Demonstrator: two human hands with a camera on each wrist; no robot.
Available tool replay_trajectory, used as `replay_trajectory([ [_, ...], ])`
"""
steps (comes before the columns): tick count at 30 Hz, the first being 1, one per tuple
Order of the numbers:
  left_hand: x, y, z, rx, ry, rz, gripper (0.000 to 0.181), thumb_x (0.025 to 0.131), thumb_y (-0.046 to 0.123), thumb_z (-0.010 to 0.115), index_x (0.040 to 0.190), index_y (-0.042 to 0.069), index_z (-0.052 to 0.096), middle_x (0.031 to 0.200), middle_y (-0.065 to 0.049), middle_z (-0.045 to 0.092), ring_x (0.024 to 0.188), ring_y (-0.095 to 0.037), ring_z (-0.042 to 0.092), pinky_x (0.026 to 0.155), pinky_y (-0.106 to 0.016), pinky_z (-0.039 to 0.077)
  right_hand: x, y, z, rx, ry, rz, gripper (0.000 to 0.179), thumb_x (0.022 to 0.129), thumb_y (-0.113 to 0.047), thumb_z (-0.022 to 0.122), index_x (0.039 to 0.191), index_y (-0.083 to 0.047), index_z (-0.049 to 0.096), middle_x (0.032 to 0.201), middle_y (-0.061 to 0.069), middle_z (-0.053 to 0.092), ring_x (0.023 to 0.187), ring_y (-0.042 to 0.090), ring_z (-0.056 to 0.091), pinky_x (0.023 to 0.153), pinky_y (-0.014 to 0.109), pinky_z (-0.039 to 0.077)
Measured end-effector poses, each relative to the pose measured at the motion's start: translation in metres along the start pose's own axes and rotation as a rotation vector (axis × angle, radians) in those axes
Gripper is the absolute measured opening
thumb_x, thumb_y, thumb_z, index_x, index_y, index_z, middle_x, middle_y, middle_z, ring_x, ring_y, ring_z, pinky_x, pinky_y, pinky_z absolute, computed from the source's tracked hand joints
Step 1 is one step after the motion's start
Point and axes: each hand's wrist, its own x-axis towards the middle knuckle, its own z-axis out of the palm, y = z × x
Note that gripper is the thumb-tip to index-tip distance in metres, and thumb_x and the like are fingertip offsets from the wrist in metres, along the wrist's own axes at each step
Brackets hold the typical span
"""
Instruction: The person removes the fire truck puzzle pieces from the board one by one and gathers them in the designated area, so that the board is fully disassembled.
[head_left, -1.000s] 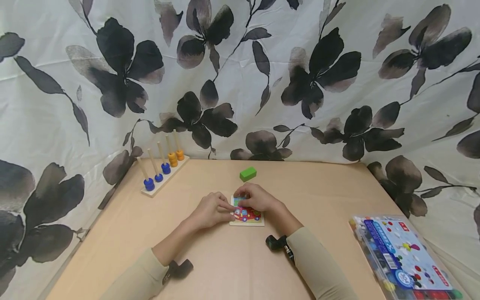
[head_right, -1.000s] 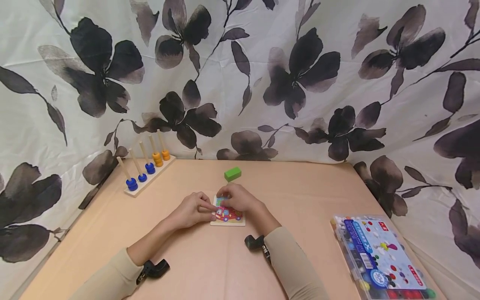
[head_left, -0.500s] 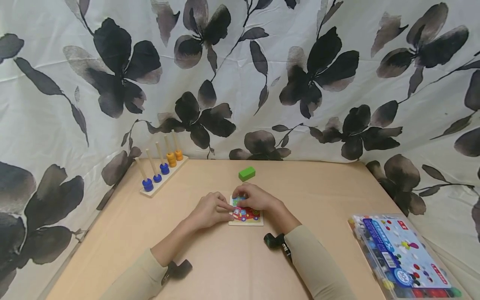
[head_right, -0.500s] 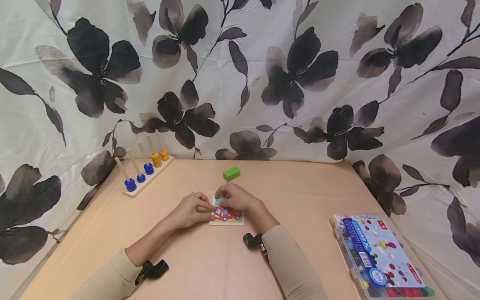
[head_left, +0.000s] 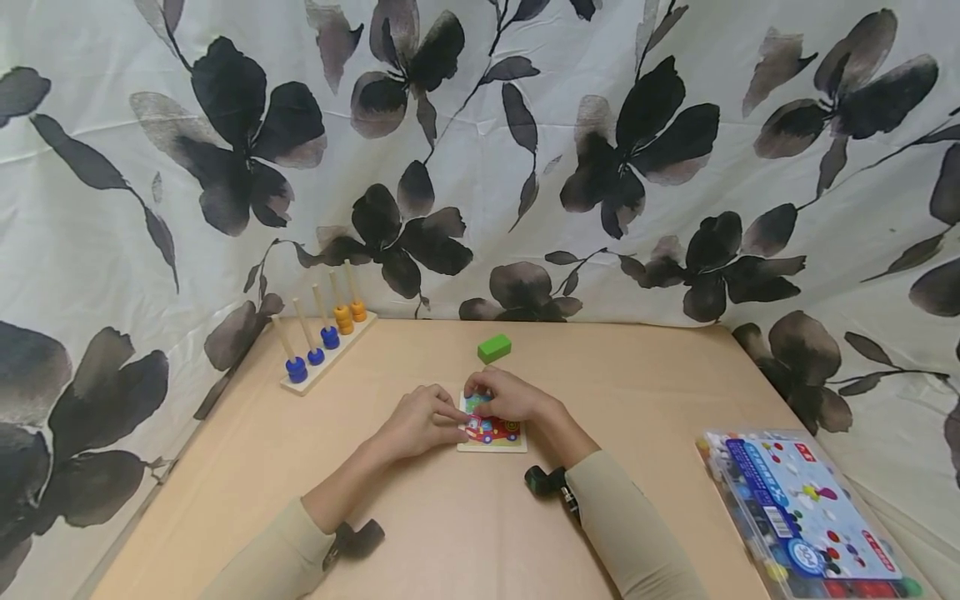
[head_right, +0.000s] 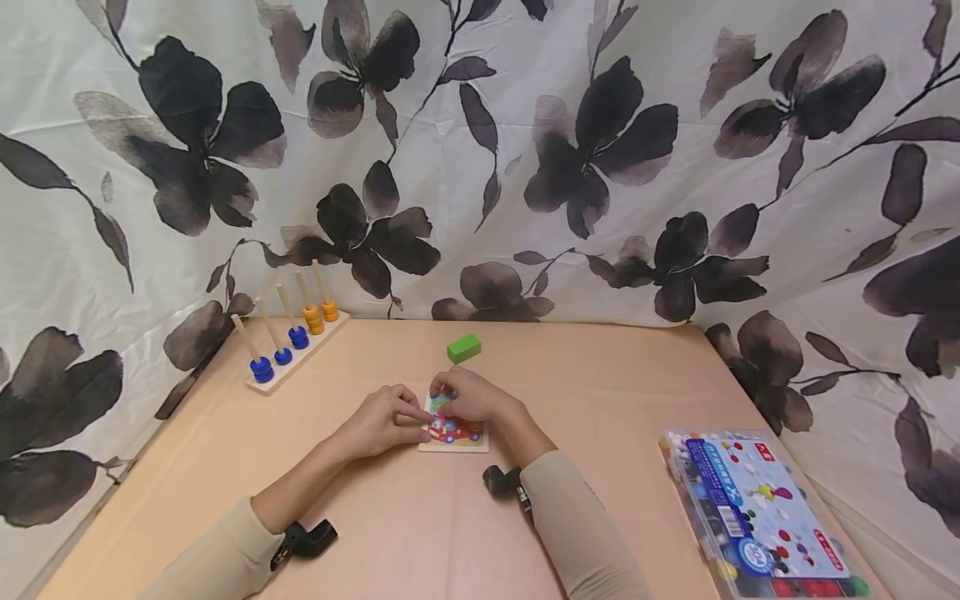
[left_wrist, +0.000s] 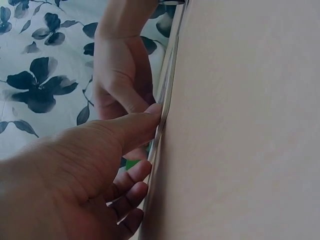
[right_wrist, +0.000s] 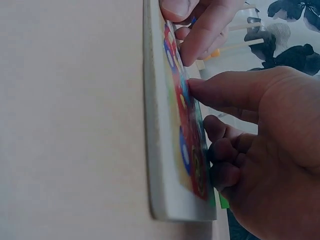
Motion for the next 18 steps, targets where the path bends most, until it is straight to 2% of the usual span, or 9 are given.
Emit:
replay_trajectory([
  [5, 0.0002, -0.0006, 0.0004, 0.006, 0.005, 0.023, 0.027, 0.083, 0.039, 0.088, 0.104, 0.024, 0.085, 0.104, 0.007, 0.064, 0.099, -0.014, 0.053, 0.084, -0.036, 0.037, 0.0005, -0.001, -0.0012, -0.021, -0.022, 0.009, 0.022, 0.095, -0.009, 0.072, 0.116, -0.011, 0.066, 0.109, 0.007, 0.057, 0.102, 0.02, 0.052, 0.094, 0.038, 0.047],
  [12, 0.0004, -0.0016, 0.0008, 0.003, 0.004, 0.004, 0.025, 0.083, 0.04, 0.087, 0.104, 0.026, 0.085, 0.105, 0.008, 0.063, 0.1, -0.013, 0.053, 0.085, -0.038, 0.038, 0.0012, -0.0004, -0.0002, 0.017, -0.042, 0.052, 0.022, 0.096, -0.012, 0.072, 0.116, -0.015, 0.064, 0.112, 0.004, 0.055, 0.106, 0.02, 0.052, 0.098, 0.04, 0.047],
  [18, 0.0004, -0.0015, -0.0002, -0.004, -0.008, -0.009, 0.025, 0.084, 0.039, 0.087, 0.105, 0.025, 0.085, 0.106, 0.007, 0.063, 0.101, -0.013, 0.052, 0.088, -0.039, 0.038, 0.002, -0.0001, -0.0001, 0.048, -0.048, 0.059, 0.023, 0.095, -0.011, 0.072, 0.116, -0.015, 0.063, 0.111, 0.005, 0.053, 0.106, 0.021, 0.05, 0.096, 0.041, 0.045],
])
